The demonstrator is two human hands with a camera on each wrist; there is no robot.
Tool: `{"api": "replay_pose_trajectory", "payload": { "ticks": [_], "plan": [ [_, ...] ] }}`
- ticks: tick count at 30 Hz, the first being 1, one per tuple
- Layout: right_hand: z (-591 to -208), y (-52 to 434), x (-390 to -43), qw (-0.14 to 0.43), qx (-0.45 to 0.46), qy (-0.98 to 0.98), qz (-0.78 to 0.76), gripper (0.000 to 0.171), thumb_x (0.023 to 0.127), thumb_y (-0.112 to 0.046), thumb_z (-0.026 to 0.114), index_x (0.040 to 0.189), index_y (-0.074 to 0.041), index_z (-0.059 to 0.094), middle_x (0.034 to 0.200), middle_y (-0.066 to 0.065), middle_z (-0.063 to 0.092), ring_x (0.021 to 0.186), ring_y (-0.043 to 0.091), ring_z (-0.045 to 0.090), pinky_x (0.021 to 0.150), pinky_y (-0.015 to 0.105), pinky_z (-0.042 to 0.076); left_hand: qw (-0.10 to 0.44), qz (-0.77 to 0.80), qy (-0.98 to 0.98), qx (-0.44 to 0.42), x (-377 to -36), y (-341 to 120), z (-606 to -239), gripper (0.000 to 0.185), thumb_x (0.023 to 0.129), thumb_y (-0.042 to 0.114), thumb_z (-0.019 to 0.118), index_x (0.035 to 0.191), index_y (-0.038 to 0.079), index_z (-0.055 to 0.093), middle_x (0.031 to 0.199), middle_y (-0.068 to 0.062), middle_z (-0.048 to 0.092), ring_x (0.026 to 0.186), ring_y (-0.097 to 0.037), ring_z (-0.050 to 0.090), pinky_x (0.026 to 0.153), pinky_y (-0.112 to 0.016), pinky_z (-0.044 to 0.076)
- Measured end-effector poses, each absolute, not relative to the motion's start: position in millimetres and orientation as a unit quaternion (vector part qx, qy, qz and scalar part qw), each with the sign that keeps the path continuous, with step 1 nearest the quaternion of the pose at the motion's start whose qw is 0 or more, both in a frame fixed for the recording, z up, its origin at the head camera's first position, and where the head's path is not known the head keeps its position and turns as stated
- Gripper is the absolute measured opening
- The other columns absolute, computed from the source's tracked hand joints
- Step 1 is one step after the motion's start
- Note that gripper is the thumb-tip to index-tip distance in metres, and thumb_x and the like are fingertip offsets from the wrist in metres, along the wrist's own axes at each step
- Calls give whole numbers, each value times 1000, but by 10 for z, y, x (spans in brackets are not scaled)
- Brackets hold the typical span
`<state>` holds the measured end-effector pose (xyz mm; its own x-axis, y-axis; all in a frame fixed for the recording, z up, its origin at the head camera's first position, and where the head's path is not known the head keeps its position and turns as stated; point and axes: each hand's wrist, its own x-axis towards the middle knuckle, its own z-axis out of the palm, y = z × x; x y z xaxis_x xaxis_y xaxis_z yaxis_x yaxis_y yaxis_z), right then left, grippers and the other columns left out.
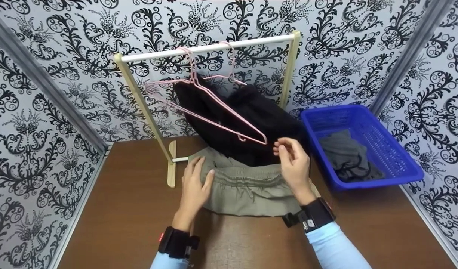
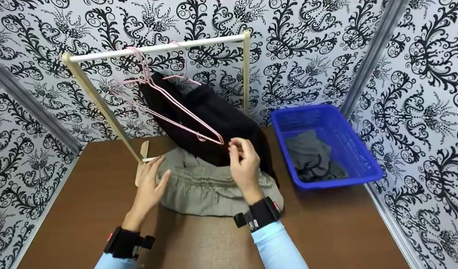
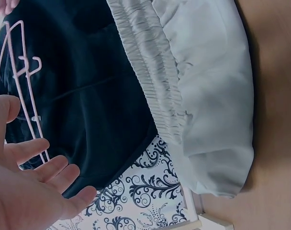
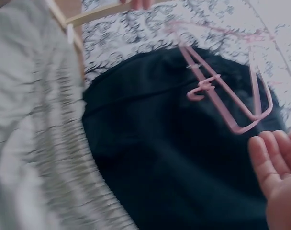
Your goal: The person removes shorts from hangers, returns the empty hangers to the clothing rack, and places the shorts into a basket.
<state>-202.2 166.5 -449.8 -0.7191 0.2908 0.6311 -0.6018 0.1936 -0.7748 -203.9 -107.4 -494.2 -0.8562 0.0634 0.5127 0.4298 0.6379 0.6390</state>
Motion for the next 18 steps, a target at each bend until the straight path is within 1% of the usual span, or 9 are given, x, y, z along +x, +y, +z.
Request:
{"api": "replay_pose_trajectory", "payload": {
  "ticks": [4, 7, 9, 11, 12, 16, 18],
  "plan": [
    [-4714, 1678, -2002, 393, 94, -697, 592, 14, 96, 14, 57, 107, 14, 66, 98, 26, 70, 84, 18, 69, 75, 19, 57, 229, -407, -874, -135, -2044, -1047, -4959, 49, 102, 21, 65, 143, -3, 55, 146, -26, 51, 138, -45, 45, 104, -67, 37],
    [-4829, 1640, -1961, 414, 78, -713, 560, 13, 92, 17, 60, 103, 14, 67, 97, 26, 69, 84, 22, 66, 75, 13, 51, 229, -412, -872, -134, -2051, -1019, -4978, 49, 102, 20, 64, 143, -3, 55, 146, -26, 50, 139, -45, 44, 103, -69, 37],
    [-4851, 1591, -1904, 419, 71, -724, 543, 14, 89, 19, 62, 102, 15, 67, 97, 27, 68, 85, 27, 65, 76, 11, 48, 226, -416, -871, -133, -2050, -993, -4986, 49, 102, 21, 64, 144, -2, 55, 147, -26, 49, 139, -45, 43, 103, -71, 36],
    [-4861, 1536, -1844, 419, 68, -735, 528, 15, 87, 18, 63, 102, 16, 67, 98, 28, 66, 86, 30, 63, 77, 11, 47, 224, -417, -871, -131, -2048, -967, -4990, 49, 103, 22, 63, 144, -2, 55, 148, -25, 49, 140, -45, 43, 104, -72, 35],
    [-4875, 1510, -1820, 420, 68, -741, 518, 16, 86, 18, 65, 102, 15, 67, 98, 28, 66, 86, 32, 63, 77, 13, 48, 227, -417, -870, -131, -2044, -955, -4989, 49, 102, 22, 63, 144, -1, 55, 148, -26, 49, 139, -45, 44, 105, -72, 35],
    [-5135, 1490, -1866, 418, 87, -756, 496, 24, 83, 14, 71, 107, 10, 69, 105, 24, 66, 89, 27, 62, 81, 15, 46, 231, -415, -870, -134, -2041, -912, -4995, 49, 103, 22, 63, 145, -2, 54, 148, -26, 49, 138, -47, 45, 109, -70, 33],
    [-5280, 1490, -1907, 415, 92, -767, 481, 29, 82, 11, 74, 111, 7, 70, 110, 20, 68, 95, 27, 63, 85, 16, 46, 231, -419, -867, -137, -2037, -893, -5004, 49, 103, 22, 63, 144, -3, 54, 148, -27, 49, 138, -48, 45, 109, -70, 32]
  ]
}}
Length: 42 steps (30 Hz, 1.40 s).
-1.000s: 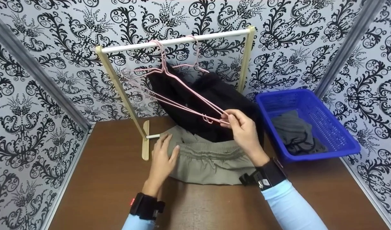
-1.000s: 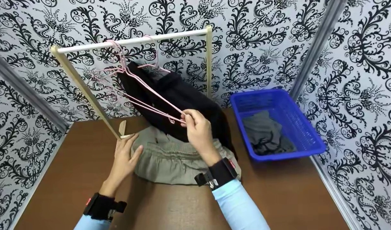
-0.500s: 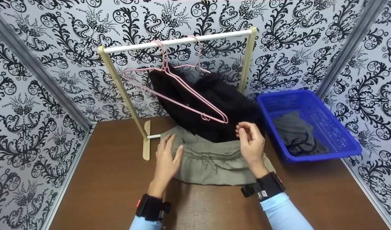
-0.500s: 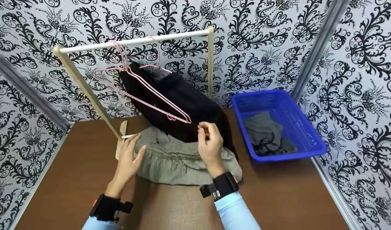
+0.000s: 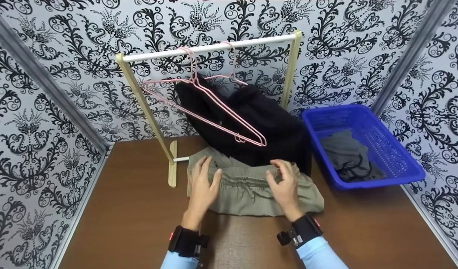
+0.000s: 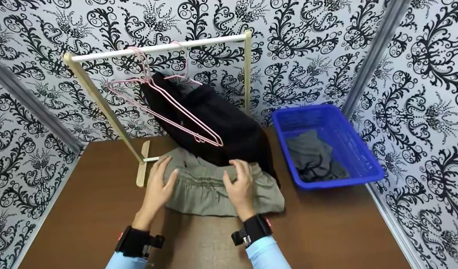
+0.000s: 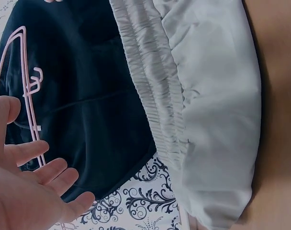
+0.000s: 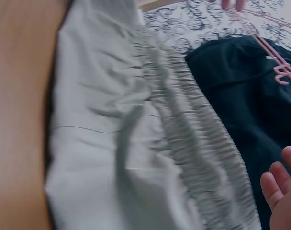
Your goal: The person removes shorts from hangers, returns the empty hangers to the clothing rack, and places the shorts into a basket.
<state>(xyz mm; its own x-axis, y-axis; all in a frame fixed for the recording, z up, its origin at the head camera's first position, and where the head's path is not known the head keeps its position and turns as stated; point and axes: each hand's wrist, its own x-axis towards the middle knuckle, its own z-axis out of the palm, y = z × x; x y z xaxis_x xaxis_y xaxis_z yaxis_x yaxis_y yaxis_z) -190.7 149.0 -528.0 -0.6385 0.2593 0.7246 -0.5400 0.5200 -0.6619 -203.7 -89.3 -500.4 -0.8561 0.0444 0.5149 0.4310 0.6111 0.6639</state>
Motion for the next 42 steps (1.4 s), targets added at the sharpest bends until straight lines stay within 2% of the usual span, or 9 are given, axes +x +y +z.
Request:
{"api": "replay_pose_trajectory", "payload": {
  "ticks": [1, 4, 11, 18, 27, 35, 42],
  "plan": [
    [-5346, 1494, -1924, 409, 94, -772, 477, 32, 82, 9, 75, 113, 6, 70, 113, 18, 68, 99, 27, 63, 88, 15, 45, 227, -422, -867, -137, -2037, -880, -5010, 49, 103, 22, 63, 145, -2, 54, 148, -27, 48, 138, -47, 44, 110, -70, 32],
    [-5423, 1470, -1912, 394, 97, -789, 460, 37, 81, 5, 77, 117, 5, 70, 121, 18, 68, 110, 33, 63, 95, 24, 46, 224, -424, -867, -137, -2037, -854, -5038, 50, 103, 22, 63, 145, -2, 54, 148, -26, 48, 139, -46, 44, 109, -69, 33],
    [-5534, 1411, -1899, 340, 98, -832, 428, 49, 79, -5, 83, 125, 3, 67, 133, 22, 62, 126, 43, 56, 102, 56, 45, 216, -418, -871, -138, -2026, -813, -5095, 50, 103, 23, 63, 146, -1, 53, 150, -25, 48, 140, -45, 44, 109, -67, 34],
    [-5668, 1359, -1926, 278, 110, -877, 376, 62, 78, -15, 87, 132, 3, 63, 142, 25, 55, 137, 52, 43, 114, 74, 22, 222, -413, -872, -142, -2004, -798, -5116, 50, 102, 22, 64, 146, -1, 53, 148, -25, 49, 137, -45, 46, 106, -69, 34],
    [-5859, 1303, -1947, 222, 85, -926, 292, 84, 73, -29, 92, 144, -3, 57, 154, 23, 46, 145, 53, 31, 111, 79, 17, 226, -403, -876, -137, -1975, -830, -5226, 50, 102, 23, 64, 144, -2, 55, 146, -28, 50, 136, -46, 47, 103, -67, 36],
    [-5934, 1252, -1955, 87, 45, -956, 276, 109, 74, -51, 90, 161, -11, 37, 169, 22, 21, 152, 57, 10, 113, 80, 4, 211, -397, -883, -138, -1912, -844, -5321, 51, 102, 23, 65, 146, -1, 53, 147, -26, 50, 135, -48, 47, 104, -71, 33],
    [-5959, 1196, -2017, 54, 35, -961, 267, 119, 69, -60, 89, 163, -16, 32, 171, 20, 16, 150, 62, 8, 110, 84, 4, 202, -396, -886, -135, -1889, -857, -5350, 53, 103, 26, 63, 148, 1, 52, 148, -24, 49, 137, -46, 46, 105, -71, 32]
  ]
}}
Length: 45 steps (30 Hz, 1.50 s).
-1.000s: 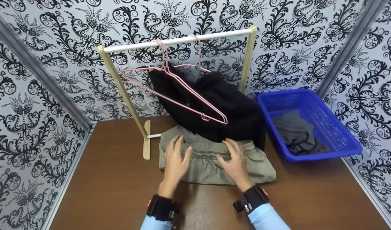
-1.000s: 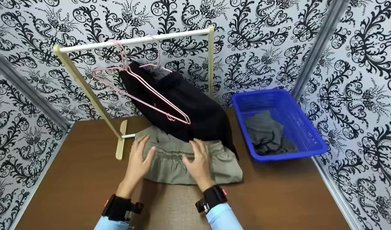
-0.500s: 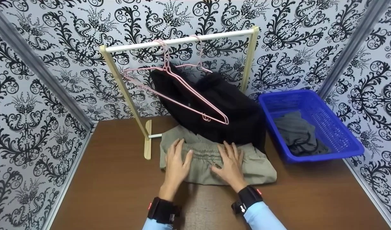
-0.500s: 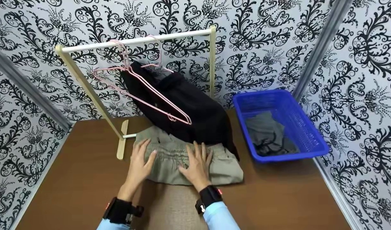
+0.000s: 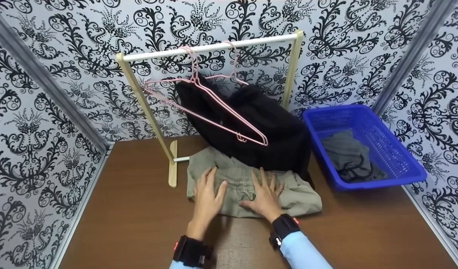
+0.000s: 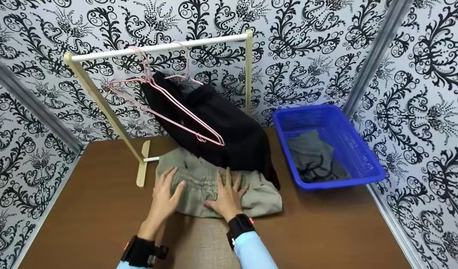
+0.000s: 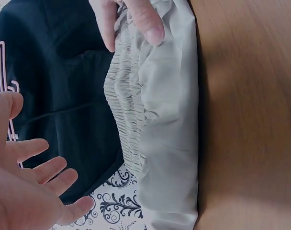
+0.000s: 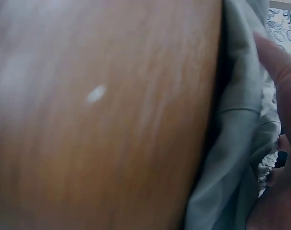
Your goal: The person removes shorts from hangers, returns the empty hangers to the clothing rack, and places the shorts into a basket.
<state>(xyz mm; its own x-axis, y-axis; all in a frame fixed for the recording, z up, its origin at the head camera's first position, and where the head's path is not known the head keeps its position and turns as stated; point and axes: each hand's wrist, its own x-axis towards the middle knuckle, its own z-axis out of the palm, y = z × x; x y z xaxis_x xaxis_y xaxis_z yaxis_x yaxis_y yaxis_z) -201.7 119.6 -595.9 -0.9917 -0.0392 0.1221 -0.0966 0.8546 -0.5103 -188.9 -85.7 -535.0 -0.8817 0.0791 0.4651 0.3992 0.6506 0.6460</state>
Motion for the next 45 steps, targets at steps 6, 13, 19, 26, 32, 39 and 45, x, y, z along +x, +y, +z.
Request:
{"api": "replay_pose_trajectory", "payload": {
  "ticks": [6, 13, 19, 26, 32, 39, 45],
  "plan": [
    [-5941, 1125, -2055, 18, 43, -970, 238, 123, 67, -69, 86, 164, -18, 30, 172, 18, 14, 148, 64, 11, 106, 87, 6, 193, -393, -890, -127, -1867, -901, -5359, 53, 103, 26, 63, 148, 2, 52, 149, -23, 49, 138, -45, 45, 105, -72, 31],
    [-5897, 1089, -2097, -16, 40, -974, 224, 121, 66, -68, 87, 163, -17, 34, 169, 19, 22, 146, 65, 18, 103, 89, 5, 192, -396, -888, -132, -1861, -943, -5367, 53, 103, 27, 63, 148, 1, 51, 149, -26, 48, 134, -48, 46, 108, -71, 28],
    [-5820, 1112, -2119, -14, 48, -975, 215, 113, 70, -62, 88, 160, -13, 40, 165, 19, 32, 142, 66, 26, 98, 92, 13, 191, -398, -888, -128, -1861, -964, -5370, 53, 102, 25, 64, 148, 1, 51, 148, -27, 48, 133, -50, 46, 108, -72, 30],
    [-5751, 1135, -2166, 4, 38, -977, 211, 98, 71, -45, 94, 151, -9, 51, 155, 20, 46, 133, 64, 39, 95, 91, 20, 208, -388, -888, -129, -1872, -950, -5379, 52, 100, 17, 67, 145, -3, 52, 145, -29, 50, 129, -54, 47, 101, -74, 34],
    [-5690, 1159, -2201, 21, 25, -975, 219, 75, 75, -15, 93, 141, -5, 58, 147, 22, 53, 131, 62, 43, 92, 91, 27, 207, -386, -890, -128, -1871, -917, -5415, 52, 99, 19, 66, 145, -3, 52, 143, -29, 51, 130, -52, 48, 102, -73, 34],
    [-5751, 1250, -2207, 115, 43, -967, 223, 39, 84, 11, 72, 121, 2, 66, 117, 22, 66, 108, 49, 61, 92, 67, 47, 183, -391, -894, -121, -1855, -878, -5428, 53, 100, 20, 65, 146, -1, 51, 146, -26, 50, 132, -47, 46, 102, -68, 34],
    [-5764, 1354, -2184, 192, 53, -936, 289, 45, 79, 19, 57, 121, 5, 68, 114, 27, 68, 100, 49, 66, 88, 55, 54, 184, -394, -893, -119, -1835, -894, -5423, 53, 100, 20, 65, 146, -2, 51, 145, -26, 50, 133, -47, 45, 102, -67, 34]
  ]
}}
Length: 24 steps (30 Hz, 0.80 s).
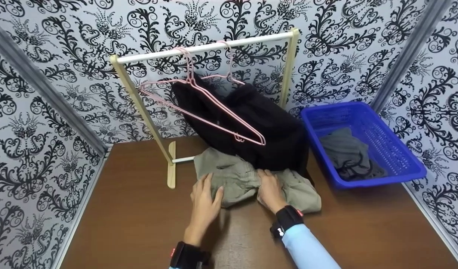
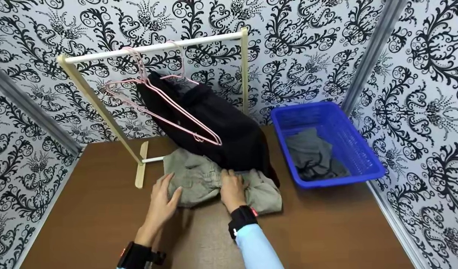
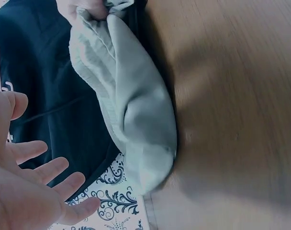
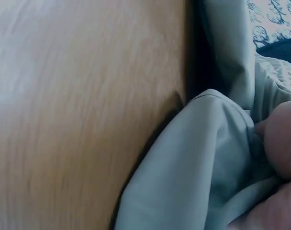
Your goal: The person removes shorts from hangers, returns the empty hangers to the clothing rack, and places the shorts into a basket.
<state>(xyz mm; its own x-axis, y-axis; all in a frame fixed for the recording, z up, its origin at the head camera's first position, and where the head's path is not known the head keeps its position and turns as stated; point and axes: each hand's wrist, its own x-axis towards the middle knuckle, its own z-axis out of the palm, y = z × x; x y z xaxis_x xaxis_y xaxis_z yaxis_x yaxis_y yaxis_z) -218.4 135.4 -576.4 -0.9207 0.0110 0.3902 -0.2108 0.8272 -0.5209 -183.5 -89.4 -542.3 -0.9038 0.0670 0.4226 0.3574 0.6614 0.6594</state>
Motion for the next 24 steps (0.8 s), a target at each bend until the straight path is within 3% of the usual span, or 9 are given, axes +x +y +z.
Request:
{"api": "replay_pose_trajectory", "payload": {
  "ticks": [3, 9, 12, 24],
  "plan": [
    [-5740, 1445, -2165, 202, 45, -920, 333, 54, 76, 22, 52, 125, 5, 67, 122, 30, 66, 108, 51, 65, 91, 56, 54, 188, -397, -890, -120, -1831, -880, -5437, 52, 100, 20, 65, 146, -2, 52, 145, -25, 50, 134, -46, 45, 102, -67, 34],
    [-5725, 1635, -2152, 279, 77, -884, 367, 62, 66, 27, 46, 121, 8, 67, 111, 25, 68, 102, 45, 67, 87, 55, 55, 192, -405, -885, -126, -1825, -834, -5440, 51, 100, 19, 65, 145, -2, 52, 144, -27, 50, 133, -47, 45, 101, -68, 35],
    [-5694, 1711, -2144, 289, 72, -870, 393, 65, 64, 26, 45, 121, 7, 67, 113, 24, 69, 105, 45, 67, 88, 56, 53, 188, -406, -885, -126, -1820, -818, -5424, 52, 100, 19, 65, 145, -2, 52, 144, -27, 50, 134, -47, 45, 101, -69, 35],
    [-5477, 1897, -2040, 272, 10, -830, 487, 58, 76, 20, 48, 127, 2, 67, 127, 22, 68, 120, 43, 63, 101, 56, 48, 214, -408, -876, -143, -1825, -753, -5412, 50, 97, 15, 67, 140, -7, 54, 140, -30, 52, 131, -49, 47, 99, -68, 39]
  ]
}}
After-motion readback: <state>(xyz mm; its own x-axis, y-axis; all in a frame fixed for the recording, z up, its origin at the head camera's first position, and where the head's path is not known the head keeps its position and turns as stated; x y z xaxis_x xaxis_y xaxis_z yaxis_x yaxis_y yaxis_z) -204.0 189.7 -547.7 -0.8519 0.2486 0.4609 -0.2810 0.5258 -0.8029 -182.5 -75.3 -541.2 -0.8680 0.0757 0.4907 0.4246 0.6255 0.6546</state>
